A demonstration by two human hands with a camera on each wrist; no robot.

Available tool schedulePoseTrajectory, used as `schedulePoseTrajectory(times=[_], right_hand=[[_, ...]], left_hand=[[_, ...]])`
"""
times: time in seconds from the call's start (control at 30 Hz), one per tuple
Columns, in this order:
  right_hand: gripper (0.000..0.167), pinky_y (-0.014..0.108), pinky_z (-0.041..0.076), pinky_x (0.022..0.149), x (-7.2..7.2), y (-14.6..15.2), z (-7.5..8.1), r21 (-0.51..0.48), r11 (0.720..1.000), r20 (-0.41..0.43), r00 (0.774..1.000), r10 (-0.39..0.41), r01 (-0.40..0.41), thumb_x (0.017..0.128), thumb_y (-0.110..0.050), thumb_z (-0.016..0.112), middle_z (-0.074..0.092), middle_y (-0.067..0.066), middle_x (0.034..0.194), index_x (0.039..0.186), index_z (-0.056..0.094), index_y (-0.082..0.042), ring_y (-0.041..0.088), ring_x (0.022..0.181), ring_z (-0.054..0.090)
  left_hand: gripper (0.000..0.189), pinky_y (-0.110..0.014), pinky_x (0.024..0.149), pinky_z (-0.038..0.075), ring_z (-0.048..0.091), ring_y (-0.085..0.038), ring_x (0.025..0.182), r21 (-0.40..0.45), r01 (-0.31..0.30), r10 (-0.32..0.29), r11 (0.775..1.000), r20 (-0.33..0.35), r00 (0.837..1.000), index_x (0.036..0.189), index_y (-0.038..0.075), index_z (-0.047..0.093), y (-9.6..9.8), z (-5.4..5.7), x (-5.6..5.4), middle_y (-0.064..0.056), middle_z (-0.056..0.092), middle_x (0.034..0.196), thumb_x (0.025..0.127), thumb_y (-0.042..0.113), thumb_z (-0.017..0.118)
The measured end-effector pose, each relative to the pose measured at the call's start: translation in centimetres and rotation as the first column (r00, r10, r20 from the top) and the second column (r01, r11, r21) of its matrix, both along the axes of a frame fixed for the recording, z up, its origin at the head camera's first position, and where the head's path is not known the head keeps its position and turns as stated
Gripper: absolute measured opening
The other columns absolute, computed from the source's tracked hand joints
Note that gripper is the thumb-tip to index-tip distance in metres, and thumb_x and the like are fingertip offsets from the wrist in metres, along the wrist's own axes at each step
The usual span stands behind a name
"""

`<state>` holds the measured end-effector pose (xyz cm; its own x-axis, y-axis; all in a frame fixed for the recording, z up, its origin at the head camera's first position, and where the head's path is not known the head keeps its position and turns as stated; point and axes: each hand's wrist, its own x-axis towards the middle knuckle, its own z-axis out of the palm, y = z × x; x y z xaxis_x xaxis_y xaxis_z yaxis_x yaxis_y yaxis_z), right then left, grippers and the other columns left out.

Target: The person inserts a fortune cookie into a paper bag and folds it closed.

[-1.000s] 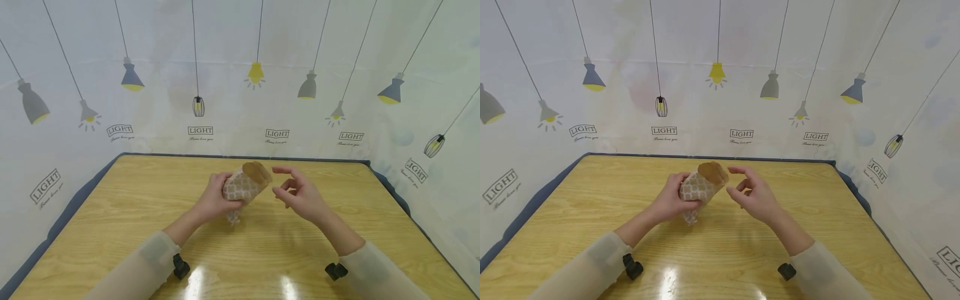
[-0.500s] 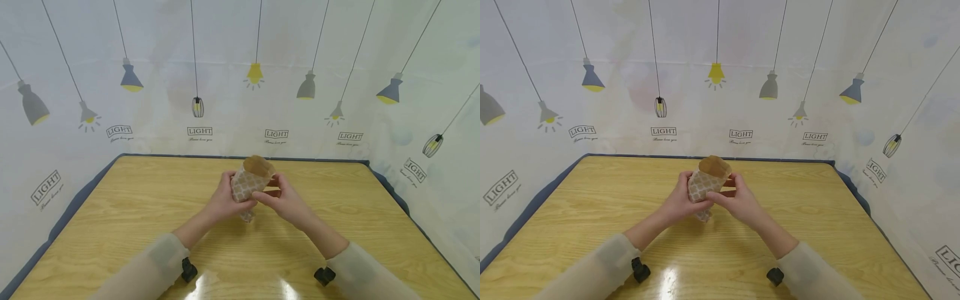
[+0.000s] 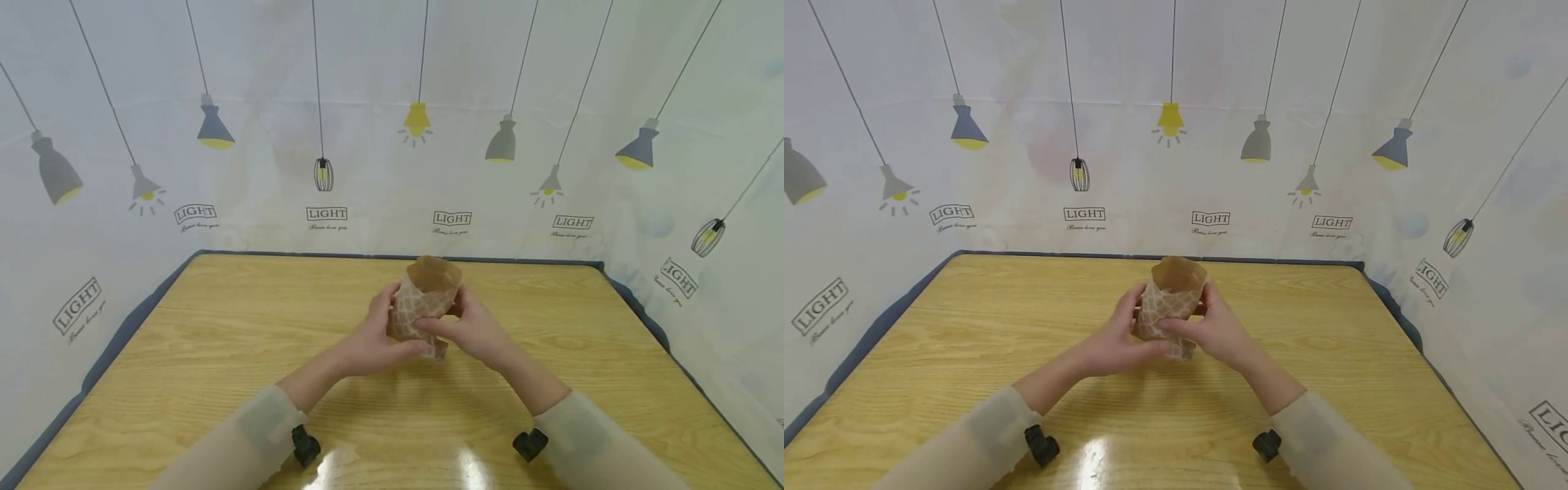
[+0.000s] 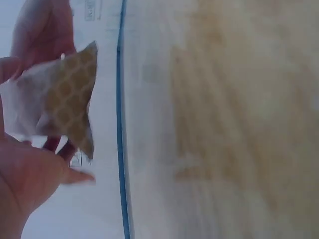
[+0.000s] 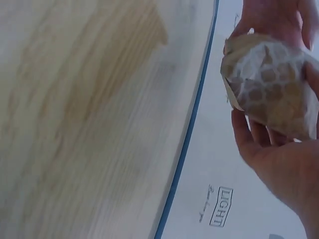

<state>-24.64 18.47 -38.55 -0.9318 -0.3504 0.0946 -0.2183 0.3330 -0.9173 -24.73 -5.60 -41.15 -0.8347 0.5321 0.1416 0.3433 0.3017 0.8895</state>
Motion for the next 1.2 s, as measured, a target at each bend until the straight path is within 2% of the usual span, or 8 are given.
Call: schedulePoseTrajectory(times=[0.1,0.23,0.37,0.5,0.7,0.83,1.07,1.2], right_hand=[[0.081,0.053,0.059,0.110,-0.4,0.8,0.3,0.028,0.998,-0.004,0.998,0.060,-0.060,0.097,-0.025,0.087,0.056,0.011,0.155,0.162,0.039,-0.020,0.038,0.139,0.059],[0.081,0.054,0.060,0.109,-0.8,1.4,0.0,0.044,0.993,0.028,0.993,0.112,-0.114,0.095,-0.022,0.088,0.056,0.011,0.156,0.161,0.042,-0.020,0.041,0.142,0.057],[0.087,0.053,0.061,0.109,-0.8,1.6,-0.6,0.051,0.991,0.088,0.989,0.120,-0.125,0.095,-0.025,0.089,0.052,0.014,0.159,0.165,0.038,-0.022,0.045,0.148,0.052],[0.090,0.053,0.061,0.109,-0.9,1.6,-0.7,0.060,0.988,0.091,0.987,0.135,-0.140,0.095,-0.024,0.089,0.049,0.017,0.157,0.166,0.036,-0.019,0.047,0.148,0.051],[0.072,0.048,0.065,0.100,-1.0,1.4,-0.7,0.088,0.992,0.005,0.996,0.094,-0.094,0.098,-0.021,0.086,0.059,0.017,0.149,0.158,0.048,-0.013,0.043,0.137,0.061],[0.062,0.043,0.066,0.094,-0.9,1.4,-0.6,0.109,0.993,-0.033,0.998,0.057,-0.053,0.098,-0.023,0.086,0.067,0.013,0.141,0.152,0.057,-0.015,0.038,0.130,0.066],[0.061,0.043,0.066,0.093,-0.6,1.4,-0.3,0.068,0.995,0.019,0.997,0.070,-0.072,0.100,-0.028,0.084,0.066,0.011,0.143,0.153,0.057,-0.021,0.037,0.132,0.064],[0.056,0.042,0.067,0.087,-0.5,1.3,-0.4,0.027,0.998,0.014,0.998,0.053,-0.053,0.102,-0.024,0.081,0.069,0.015,0.137,0.153,0.058,-0.019,0.033,0.120,0.069]], left_hand=[[0.098,-0.062,0.131,0.038,0.039,-0.039,0.160,0.068,0.029,-0.033,0.997,0.056,0.998,0.176,0.027,0.015,-0.9,0.4,-0.7,-0.014,0.032,0.174,0.102,0.031,0.080],[0.092,-0.062,0.128,0.042,0.045,-0.039,0.157,0.124,0.078,-0.089,0.989,0.084,0.993,0.173,0.035,0.027,-1.4,0.4,-1.7,-0.012,0.041,0.172,0.101,0.020,0.082],[0.086,-0.055,0.118,0.055,0.054,-0.037,0.149,0.134,0.079,-0.093,0.988,0.099,0.991,0.170,0.033,0.036,-1.4,0.1,-2.0,-0.010,0.047,0.165,0.100,0.017,0.084],[0.083,-0.051,0.114,0.058,0.057,-0.036,0.144,0.152,0.046,-0.064,0.987,0.117,0.991,0.167,0.031,0.040,-1.3,0.2,-1.8,-0.010,0.046,0.162,0.099,0.018,0.085],[0.079,-0.047,0.108,0.062,0.060,-0.035,0.139,0.192,0.012,-0.038,0.981,0.132,0.991,0.164,0.028,0.041,-1.3,0.2,-1.7,-0.011,0.050,0.156,0.099,0.016,0.085],[0.075,-0.045,0.103,0.064,0.062,-0.035,0.137,0.212,-0.011,-0.016,0.977,0.123,0.992,0.162,0.024,0.045,-1.2,0.2,-1.7,-0.010,0.054,0.152,0.099,0.015,0.084],[0.058,-0.044,0.100,0.065,0.067,-0.033,0.133,0.264,-0.003,-0.035,0.964,0.142,0.989,0.154,0.021,0.056,-1.1,0.1,-1.6,-0.009,0.062,0.150,0.102,0.018,0.081],[0.057,-0.043,0.098,0.066,0.067,-0.031,0.134,0.281,-0.013,-0.038,0.960,0.174,0.984,0.154,0.020,0.057,-1.1,0.1,-1.6,-0.008,0.063,0.151,0.103,0.021,0.080]])
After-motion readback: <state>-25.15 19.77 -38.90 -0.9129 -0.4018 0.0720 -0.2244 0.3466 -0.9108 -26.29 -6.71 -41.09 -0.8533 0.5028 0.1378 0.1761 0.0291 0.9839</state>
